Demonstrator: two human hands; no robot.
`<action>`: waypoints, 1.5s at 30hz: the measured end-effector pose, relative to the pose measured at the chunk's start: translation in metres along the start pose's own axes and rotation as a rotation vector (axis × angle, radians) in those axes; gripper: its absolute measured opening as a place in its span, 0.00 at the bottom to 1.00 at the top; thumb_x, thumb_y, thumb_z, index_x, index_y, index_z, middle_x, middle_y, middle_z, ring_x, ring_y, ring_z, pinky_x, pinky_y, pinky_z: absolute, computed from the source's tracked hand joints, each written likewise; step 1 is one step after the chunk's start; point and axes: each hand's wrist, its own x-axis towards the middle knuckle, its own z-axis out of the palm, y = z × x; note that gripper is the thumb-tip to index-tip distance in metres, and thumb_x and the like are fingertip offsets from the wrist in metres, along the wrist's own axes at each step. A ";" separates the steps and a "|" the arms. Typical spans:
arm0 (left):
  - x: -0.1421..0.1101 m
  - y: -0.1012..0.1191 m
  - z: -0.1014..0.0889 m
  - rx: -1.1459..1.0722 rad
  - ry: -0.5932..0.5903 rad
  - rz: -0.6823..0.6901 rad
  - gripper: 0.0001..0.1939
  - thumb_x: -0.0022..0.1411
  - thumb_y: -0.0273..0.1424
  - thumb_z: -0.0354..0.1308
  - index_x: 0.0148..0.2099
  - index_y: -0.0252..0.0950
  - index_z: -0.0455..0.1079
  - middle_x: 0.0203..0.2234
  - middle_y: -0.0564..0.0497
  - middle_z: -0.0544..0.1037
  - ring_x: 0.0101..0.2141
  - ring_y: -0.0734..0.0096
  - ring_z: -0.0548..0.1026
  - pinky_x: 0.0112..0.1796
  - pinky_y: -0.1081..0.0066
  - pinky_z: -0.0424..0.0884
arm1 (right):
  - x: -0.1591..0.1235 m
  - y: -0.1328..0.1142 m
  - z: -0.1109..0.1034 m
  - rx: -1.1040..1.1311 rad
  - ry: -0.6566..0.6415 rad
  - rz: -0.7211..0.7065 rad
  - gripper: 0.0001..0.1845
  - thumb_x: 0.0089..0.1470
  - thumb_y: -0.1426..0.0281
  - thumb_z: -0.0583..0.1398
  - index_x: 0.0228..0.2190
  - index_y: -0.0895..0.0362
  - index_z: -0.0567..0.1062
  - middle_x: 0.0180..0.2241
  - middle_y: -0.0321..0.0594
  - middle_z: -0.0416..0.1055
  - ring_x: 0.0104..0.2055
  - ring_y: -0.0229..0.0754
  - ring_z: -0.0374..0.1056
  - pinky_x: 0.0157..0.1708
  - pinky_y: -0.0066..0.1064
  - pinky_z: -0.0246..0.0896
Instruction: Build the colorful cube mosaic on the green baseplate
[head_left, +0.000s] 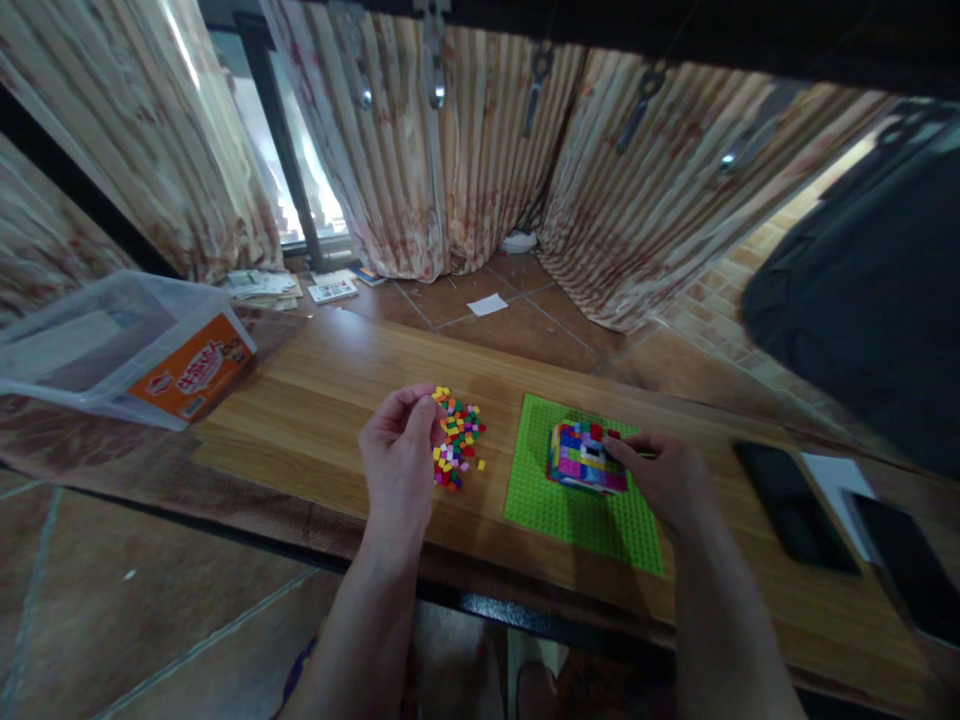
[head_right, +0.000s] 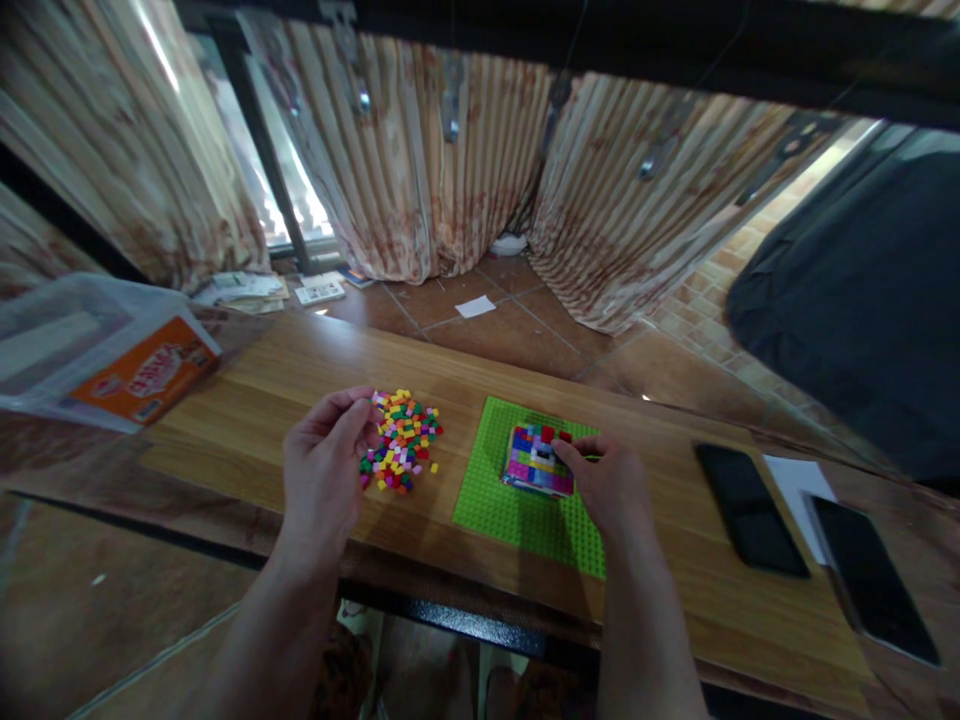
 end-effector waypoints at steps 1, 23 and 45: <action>0.000 0.000 0.000 -0.006 0.000 -0.004 0.07 0.51 0.29 0.62 0.34 0.33 0.76 0.19 0.55 0.72 0.19 0.82 0.64 0.21 0.80 0.58 | 0.000 0.001 0.000 -0.009 0.000 0.002 0.25 0.41 0.46 0.64 0.23 0.57 0.81 0.19 0.44 0.75 0.22 0.44 0.66 0.23 0.34 0.54; 0.016 0.007 -0.015 -0.123 0.103 0.090 0.07 0.50 0.28 0.63 0.34 0.33 0.74 0.18 0.58 0.70 0.19 0.83 0.65 0.22 0.80 0.58 | -0.070 -0.084 0.104 0.045 -0.289 -0.569 0.09 0.58 0.74 0.58 0.37 0.55 0.78 0.39 0.42 0.76 0.40 0.44 0.71 0.44 0.35 0.64; 0.016 0.010 -0.016 -0.057 0.076 0.048 0.09 0.48 0.29 0.64 0.34 0.32 0.75 0.19 0.57 0.72 0.20 0.83 0.66 0.21 0.81 0.58 | -0.032 -0.065 0.051 0.240 0.025 -0.485 0.11 0.58 0.68 0.57 0.37 0.55 0.79 0.36 0.41 0.77 0.37 0.43 0.72 0.40 0.35 0.66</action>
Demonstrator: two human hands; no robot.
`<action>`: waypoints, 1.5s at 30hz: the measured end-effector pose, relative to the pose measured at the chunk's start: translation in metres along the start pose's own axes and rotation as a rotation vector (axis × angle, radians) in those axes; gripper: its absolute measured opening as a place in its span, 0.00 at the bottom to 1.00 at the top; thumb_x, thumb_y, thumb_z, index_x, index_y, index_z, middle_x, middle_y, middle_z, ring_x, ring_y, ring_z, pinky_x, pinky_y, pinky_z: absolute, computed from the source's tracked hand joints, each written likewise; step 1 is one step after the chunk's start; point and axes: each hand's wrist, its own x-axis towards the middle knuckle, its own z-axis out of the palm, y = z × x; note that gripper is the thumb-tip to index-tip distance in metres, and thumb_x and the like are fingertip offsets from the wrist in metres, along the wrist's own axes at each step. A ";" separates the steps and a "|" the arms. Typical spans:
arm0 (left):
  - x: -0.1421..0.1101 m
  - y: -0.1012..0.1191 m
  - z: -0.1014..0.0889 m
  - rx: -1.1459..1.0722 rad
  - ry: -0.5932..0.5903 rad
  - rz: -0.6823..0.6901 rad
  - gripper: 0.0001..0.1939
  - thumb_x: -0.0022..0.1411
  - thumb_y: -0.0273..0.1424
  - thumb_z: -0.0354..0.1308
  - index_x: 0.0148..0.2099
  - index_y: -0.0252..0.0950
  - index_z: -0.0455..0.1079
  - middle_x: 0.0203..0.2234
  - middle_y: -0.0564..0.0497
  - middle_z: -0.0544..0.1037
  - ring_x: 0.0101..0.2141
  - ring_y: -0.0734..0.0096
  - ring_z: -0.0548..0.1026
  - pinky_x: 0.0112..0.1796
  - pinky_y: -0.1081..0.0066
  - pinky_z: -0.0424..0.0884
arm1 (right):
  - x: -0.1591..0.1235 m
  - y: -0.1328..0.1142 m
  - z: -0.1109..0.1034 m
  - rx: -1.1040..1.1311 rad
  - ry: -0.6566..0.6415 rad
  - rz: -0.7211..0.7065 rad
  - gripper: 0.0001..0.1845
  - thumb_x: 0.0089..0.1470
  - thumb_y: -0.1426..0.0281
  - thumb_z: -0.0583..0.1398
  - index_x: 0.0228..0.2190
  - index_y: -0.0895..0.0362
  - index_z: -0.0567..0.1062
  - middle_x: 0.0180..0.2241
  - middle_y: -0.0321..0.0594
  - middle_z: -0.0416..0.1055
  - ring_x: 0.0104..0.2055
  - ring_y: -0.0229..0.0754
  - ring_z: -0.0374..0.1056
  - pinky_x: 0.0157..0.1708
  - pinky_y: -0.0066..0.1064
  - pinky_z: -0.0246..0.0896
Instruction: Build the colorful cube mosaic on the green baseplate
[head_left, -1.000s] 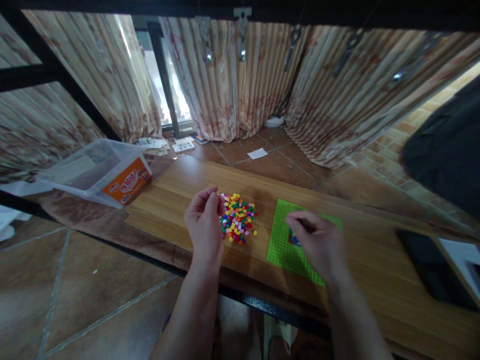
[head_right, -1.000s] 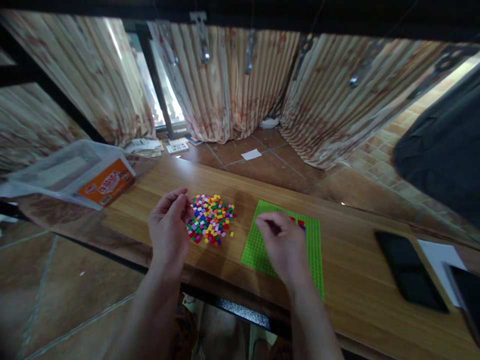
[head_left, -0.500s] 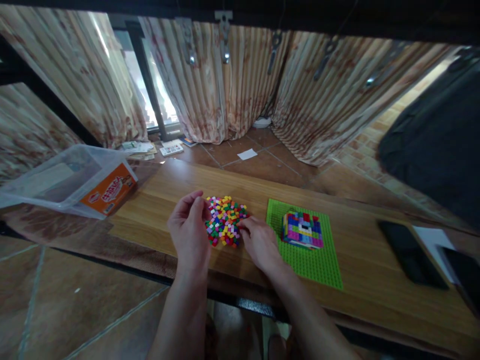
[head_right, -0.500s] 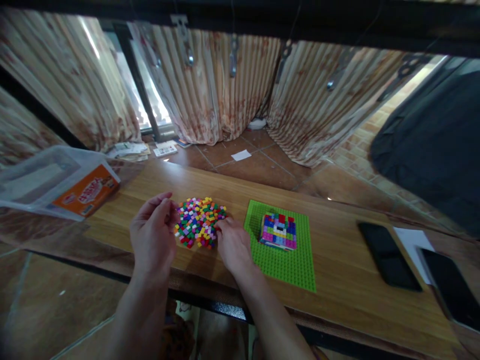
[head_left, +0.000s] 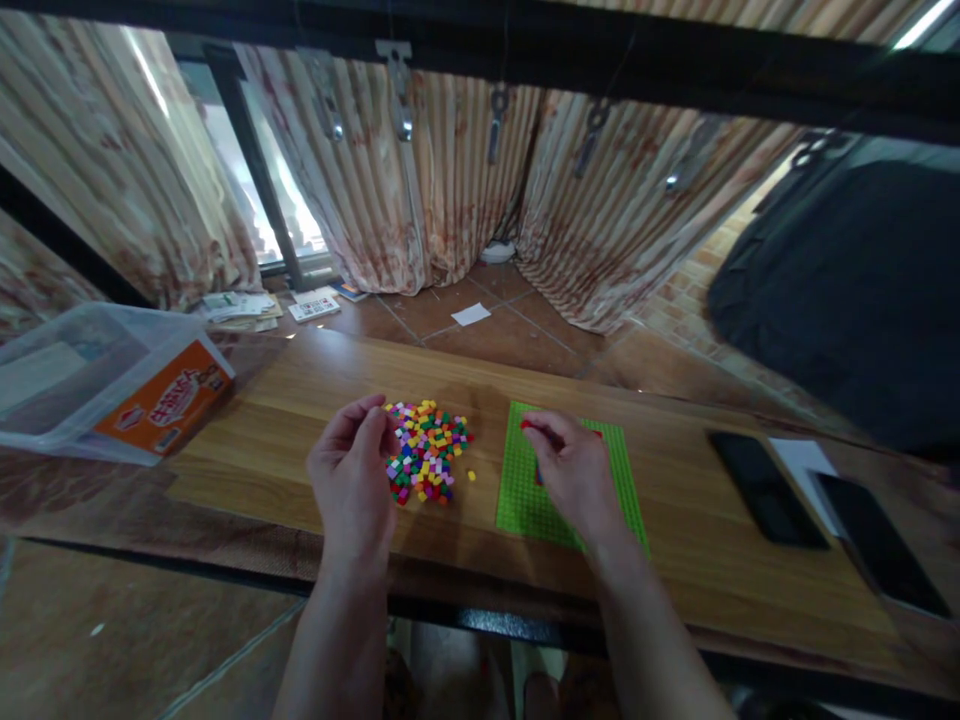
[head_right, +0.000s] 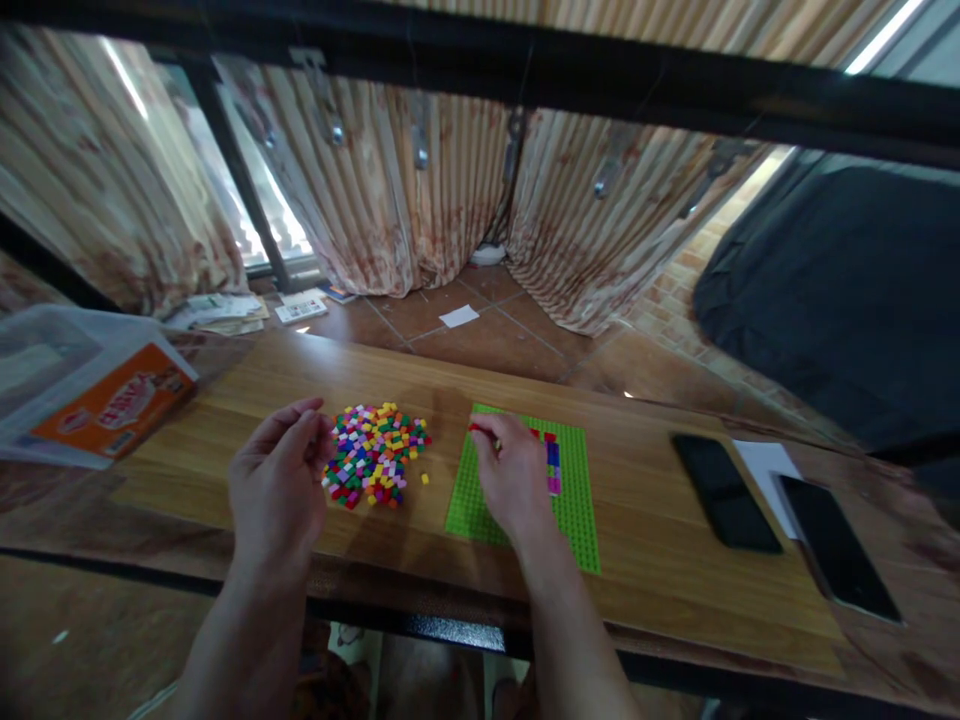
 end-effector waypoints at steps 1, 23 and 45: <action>-0.001 0.000 0.001 0.006 -0.001 -0.004 0.09 0.47 0.29 0.64 0.34 0.32 0.75 0.19 0.57 0.72 0.19 0.83 0.66 0.21 0.81 0.58 | 0.003 0.007 -0.009 -0.027 0.025 0.030 0.11 0.58 0.68 0.57 0.37 0.55 0.79 0.36 0.41 0.77 0.36 0.43 0.72 0.39 0.36 0.65; -0.006 -0.004 0.005 0.014 -0.063 -0.008 0.08 0.49 0.29 0.64 0.33 0.32 0.75 0.21 0.55 0.74 0.19 0.83 0.64 0.20 0.80 0.56 | 0.025 0.045 -0.032 -0.337 -0.124 -0.002 0.11 0.52 0.70 0.57 0.31 0.52 0.81 0.36 0.40 0.80 0.40 0.46 0.72 0.44 0.39 0.64; -0.009 -0.006 0.008 0.079 -0.098 -0.091 0.08 0.48 0.29 0.64 0.33 0.32 0.76 0.20 0.56 0.72 0.19 0.83 0.64 0.22 0.80 0.58 | 0.031 0.054 -0.035 0.076 -0.046 0.562 0.08 0.35 0.66 0.66 0.23 0.54 0.82 0.23 0.38 0.79 0.24 0.41 0.71 0.26 0.31 0.64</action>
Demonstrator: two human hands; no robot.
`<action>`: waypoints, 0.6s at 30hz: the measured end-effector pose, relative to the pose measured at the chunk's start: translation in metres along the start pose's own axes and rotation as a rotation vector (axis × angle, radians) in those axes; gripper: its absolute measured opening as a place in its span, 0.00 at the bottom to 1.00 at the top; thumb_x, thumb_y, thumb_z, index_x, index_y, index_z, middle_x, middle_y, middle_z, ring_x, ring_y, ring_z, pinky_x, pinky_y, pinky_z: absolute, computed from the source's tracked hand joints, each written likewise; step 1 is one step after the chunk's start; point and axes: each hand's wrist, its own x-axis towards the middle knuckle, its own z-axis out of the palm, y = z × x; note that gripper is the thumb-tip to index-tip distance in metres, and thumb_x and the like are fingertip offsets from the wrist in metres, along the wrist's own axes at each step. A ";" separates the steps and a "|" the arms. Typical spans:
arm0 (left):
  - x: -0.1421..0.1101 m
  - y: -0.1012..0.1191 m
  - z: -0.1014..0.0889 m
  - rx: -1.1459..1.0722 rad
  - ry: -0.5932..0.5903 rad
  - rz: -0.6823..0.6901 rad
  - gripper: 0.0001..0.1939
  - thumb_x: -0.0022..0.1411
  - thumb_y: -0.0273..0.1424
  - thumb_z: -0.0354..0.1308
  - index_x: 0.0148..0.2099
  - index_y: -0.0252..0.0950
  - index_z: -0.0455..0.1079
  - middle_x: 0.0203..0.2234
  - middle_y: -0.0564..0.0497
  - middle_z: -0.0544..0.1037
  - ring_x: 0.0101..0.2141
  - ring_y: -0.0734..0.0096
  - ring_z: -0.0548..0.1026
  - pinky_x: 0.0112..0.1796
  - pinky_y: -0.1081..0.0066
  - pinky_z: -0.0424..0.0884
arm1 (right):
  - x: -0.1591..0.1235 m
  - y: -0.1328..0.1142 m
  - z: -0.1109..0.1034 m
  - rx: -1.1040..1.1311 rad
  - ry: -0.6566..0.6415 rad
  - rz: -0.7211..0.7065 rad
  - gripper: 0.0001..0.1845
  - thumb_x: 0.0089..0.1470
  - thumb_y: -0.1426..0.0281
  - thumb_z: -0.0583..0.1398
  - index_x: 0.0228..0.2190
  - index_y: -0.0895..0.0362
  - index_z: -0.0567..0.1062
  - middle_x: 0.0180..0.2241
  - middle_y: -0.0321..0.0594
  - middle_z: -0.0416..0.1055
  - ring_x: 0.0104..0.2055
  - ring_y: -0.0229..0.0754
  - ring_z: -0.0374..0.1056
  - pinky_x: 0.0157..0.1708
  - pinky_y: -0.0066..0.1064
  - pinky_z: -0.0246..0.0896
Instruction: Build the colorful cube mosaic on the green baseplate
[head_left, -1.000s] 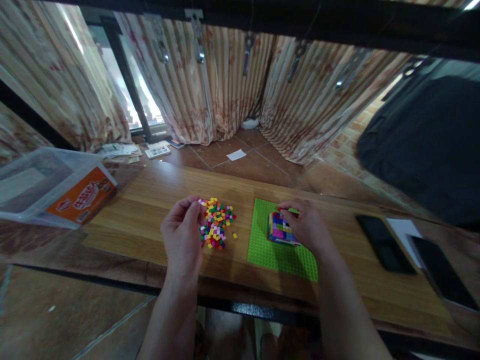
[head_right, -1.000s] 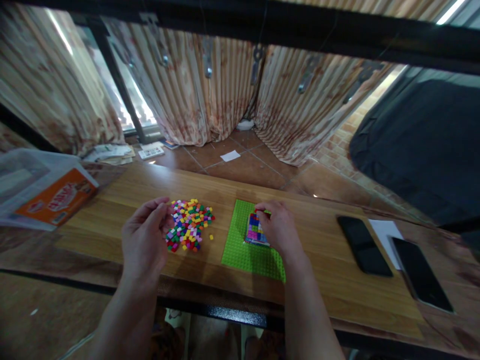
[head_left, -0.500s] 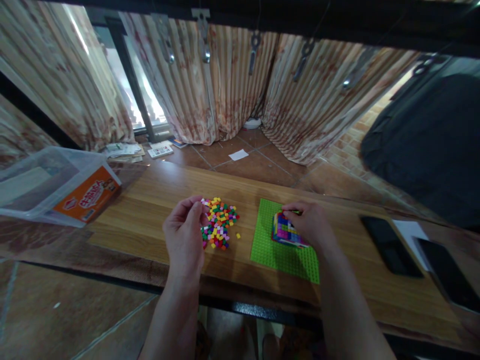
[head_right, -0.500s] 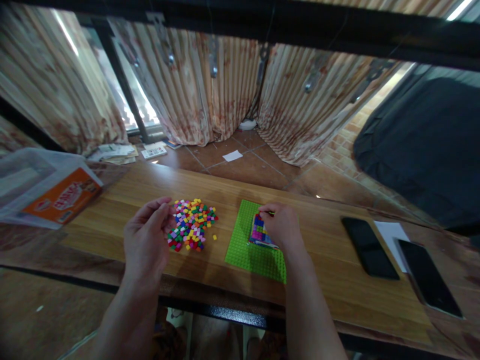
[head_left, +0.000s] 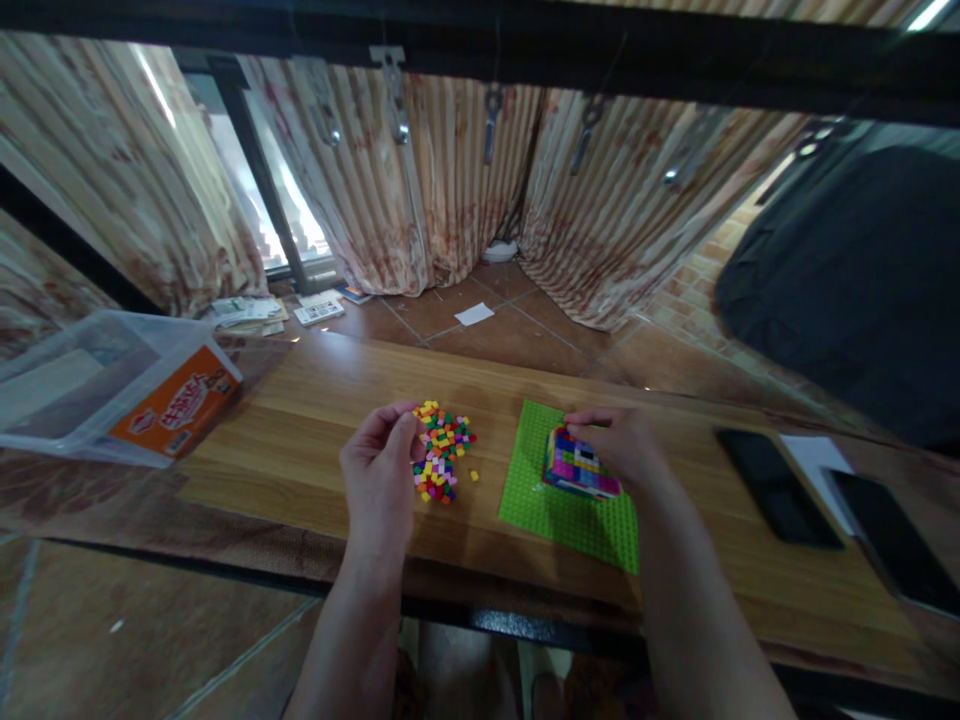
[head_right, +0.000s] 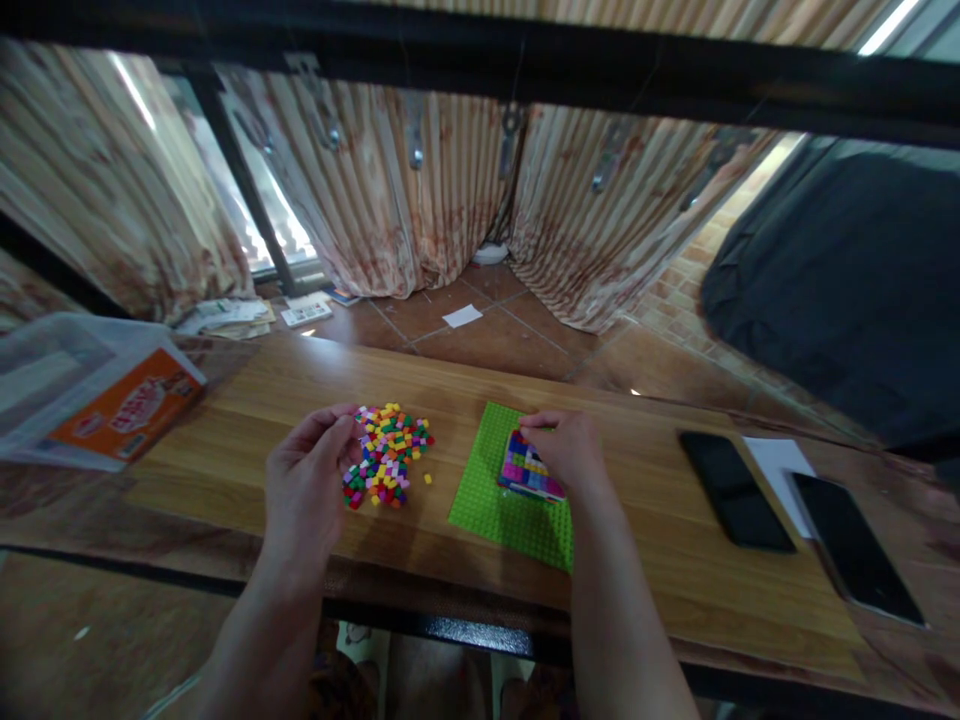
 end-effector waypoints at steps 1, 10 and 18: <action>-0.001 -0.001 0.001 0.011 -0.011 -0.009 0.09 0.47 0.30 0.64 0.33 0.32 0.76 0.20 0.56 0.73 0.19 0.83 0.64 0.22 0.80 0.58 | -0.001 -0.001 -0.001 0.047 -0.034 0.017 0.09 0.35 0.66 0.66 0.24 0.55 0.82 0.22 0.38 0.78 0.24 0.40 0.70 0.25 0.31 0.64; -0.004 -0.021 0.014 0.192 -0.148 -0.033 0.13 0.48 0.35 0.66 0.36 0.34 0.77 0.22 0.55 0.74 0.20 0.80 0.65 0.23 0.77 0.61 | 0.001 0.007 -0.034 0.459 0.300 -0.118 0.19 0.39 0.58 0.67 0.32 0.56 0.80 0.32 0.41 0.79 0.34 0.42 0.73 0.32 0.32 0.66; -0.035 -0.060 0.040 0.699 -0.542 0.147 0.18 0.58 0.31 0.59 0.50 0.34 0.73 0.41 0.42 0.79 0.34 0.65 0.77 0.36 0.66 0.72 | -0.001 0.034 -0.038 0.536 0.283 0.067 0.22 0.39 0.50 0.66 0.28 0.56 0.78 0.31 0.44 0.78 0.35 0.43 0.74 0.28 0.29 0.65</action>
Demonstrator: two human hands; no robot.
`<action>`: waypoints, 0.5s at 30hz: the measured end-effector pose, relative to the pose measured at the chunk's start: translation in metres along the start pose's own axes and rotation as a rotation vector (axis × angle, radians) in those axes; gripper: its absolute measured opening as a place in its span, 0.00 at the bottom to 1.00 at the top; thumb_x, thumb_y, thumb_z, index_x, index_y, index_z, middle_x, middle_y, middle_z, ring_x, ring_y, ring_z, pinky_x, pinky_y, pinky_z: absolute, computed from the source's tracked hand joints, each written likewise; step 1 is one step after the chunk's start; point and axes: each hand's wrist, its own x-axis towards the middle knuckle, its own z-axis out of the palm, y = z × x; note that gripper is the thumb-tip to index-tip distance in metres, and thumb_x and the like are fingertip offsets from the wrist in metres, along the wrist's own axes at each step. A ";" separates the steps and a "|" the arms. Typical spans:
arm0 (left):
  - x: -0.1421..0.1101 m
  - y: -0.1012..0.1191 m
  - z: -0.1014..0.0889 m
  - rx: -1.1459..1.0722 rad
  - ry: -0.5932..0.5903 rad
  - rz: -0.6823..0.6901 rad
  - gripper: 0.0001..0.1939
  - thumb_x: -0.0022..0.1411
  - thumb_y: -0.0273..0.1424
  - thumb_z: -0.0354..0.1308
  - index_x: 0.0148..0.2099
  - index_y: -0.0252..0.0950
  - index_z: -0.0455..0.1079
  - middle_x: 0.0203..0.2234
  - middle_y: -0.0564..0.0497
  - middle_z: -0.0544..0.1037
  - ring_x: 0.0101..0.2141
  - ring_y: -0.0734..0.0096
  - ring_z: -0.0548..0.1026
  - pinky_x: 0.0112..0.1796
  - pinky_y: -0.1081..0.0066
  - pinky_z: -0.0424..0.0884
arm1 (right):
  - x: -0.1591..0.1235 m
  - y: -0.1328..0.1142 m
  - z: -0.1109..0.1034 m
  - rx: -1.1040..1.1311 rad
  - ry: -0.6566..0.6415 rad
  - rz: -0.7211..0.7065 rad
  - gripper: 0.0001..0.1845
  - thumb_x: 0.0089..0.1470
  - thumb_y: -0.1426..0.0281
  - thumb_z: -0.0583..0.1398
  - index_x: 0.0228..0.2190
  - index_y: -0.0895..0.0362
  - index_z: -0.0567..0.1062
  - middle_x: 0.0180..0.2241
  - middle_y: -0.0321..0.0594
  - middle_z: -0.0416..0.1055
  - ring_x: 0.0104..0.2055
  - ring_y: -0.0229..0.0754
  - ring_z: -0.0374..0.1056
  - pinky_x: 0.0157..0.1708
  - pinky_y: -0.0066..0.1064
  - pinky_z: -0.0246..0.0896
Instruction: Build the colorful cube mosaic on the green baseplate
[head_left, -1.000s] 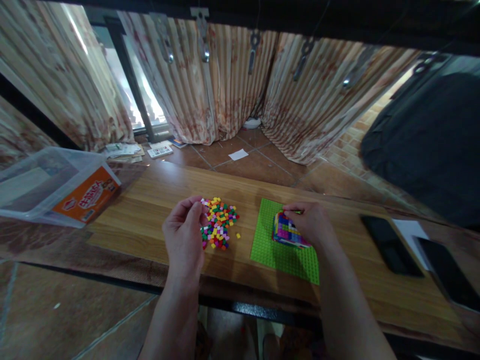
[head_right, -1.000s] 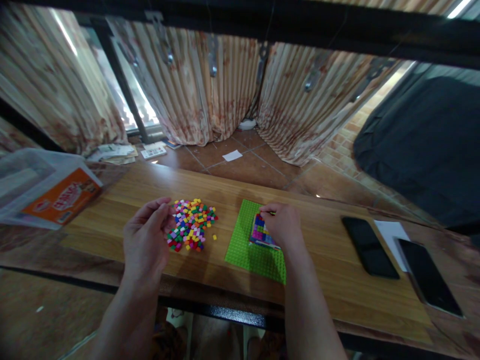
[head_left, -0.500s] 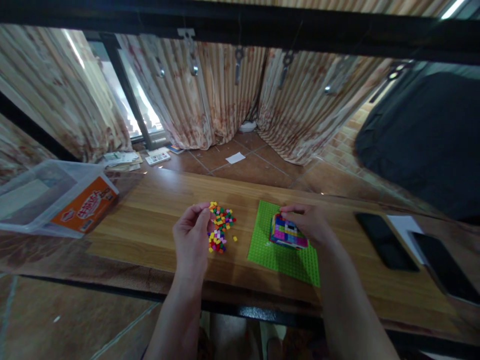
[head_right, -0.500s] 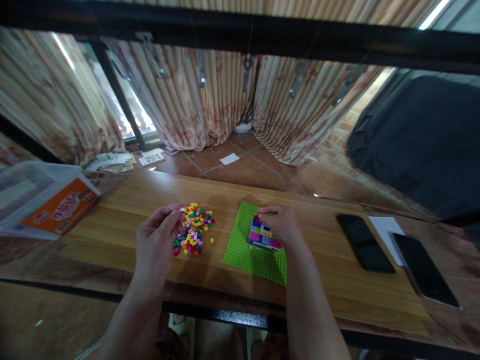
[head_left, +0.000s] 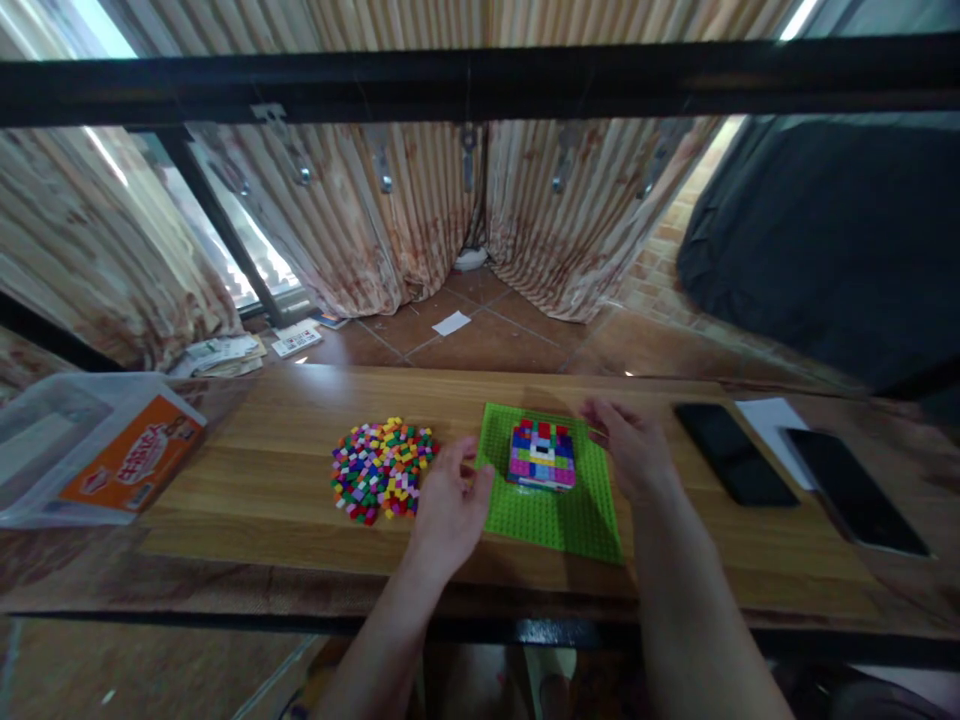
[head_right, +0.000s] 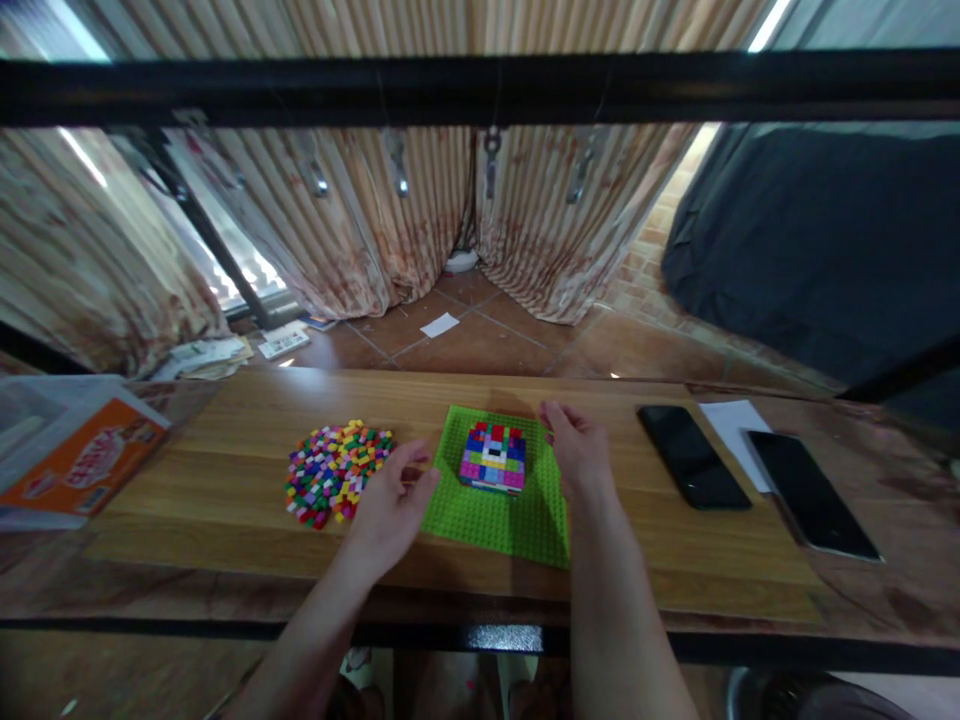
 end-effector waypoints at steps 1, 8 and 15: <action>-0.002 0.001 0.007 0.049 -0.033 0.005 0.20 0.58 0.30 0.59 0.53 0.33 0.71 0.44 0.41 0.78 0.36 0.64 0.77 0.37 0.65 0.72 | -0.002 0.003 0.000 -0.019 -0.011 0.028 0.22 0.39 0.50 0.66 0.28 0.56 0.78 0.32 0.44 0.79 0.35 0.43 0.74 0.28 0.29 0.66; -0.016 -0.001 0.033 0.167 -0.246 0.058 0.21 0.60 0.26 0.54 0.56 0.35 0.68 0.43 0.42 0.78 0.38 0.63 0.76 0.40 0.65 0.72 | -0.014 0.018 0.000 -0.082 -0.249 0.149 0.25 0.46 0.48 0.61 0.29 0.58 0.79 0.29 0.45 0.79 0.31 0.47 0.75 0.25 0.32 0.67; -0.029 -0.004 0.033 0.224 -0.264 0.092 0.24 0.59 0.24 0.52 0.59 0.33 0.67 0.47 0.41 0.77 0.40 0.63 0.77 0.42 0.64 0.73 | -0.009 0.026 0.000 -0.124 -0.251 0.161 0.20 0.49 0.54 0.59 0.31 0.58 0.81 0.28 0.42 0.79 0.31 0.46 0.75 0.30 0.33 0.69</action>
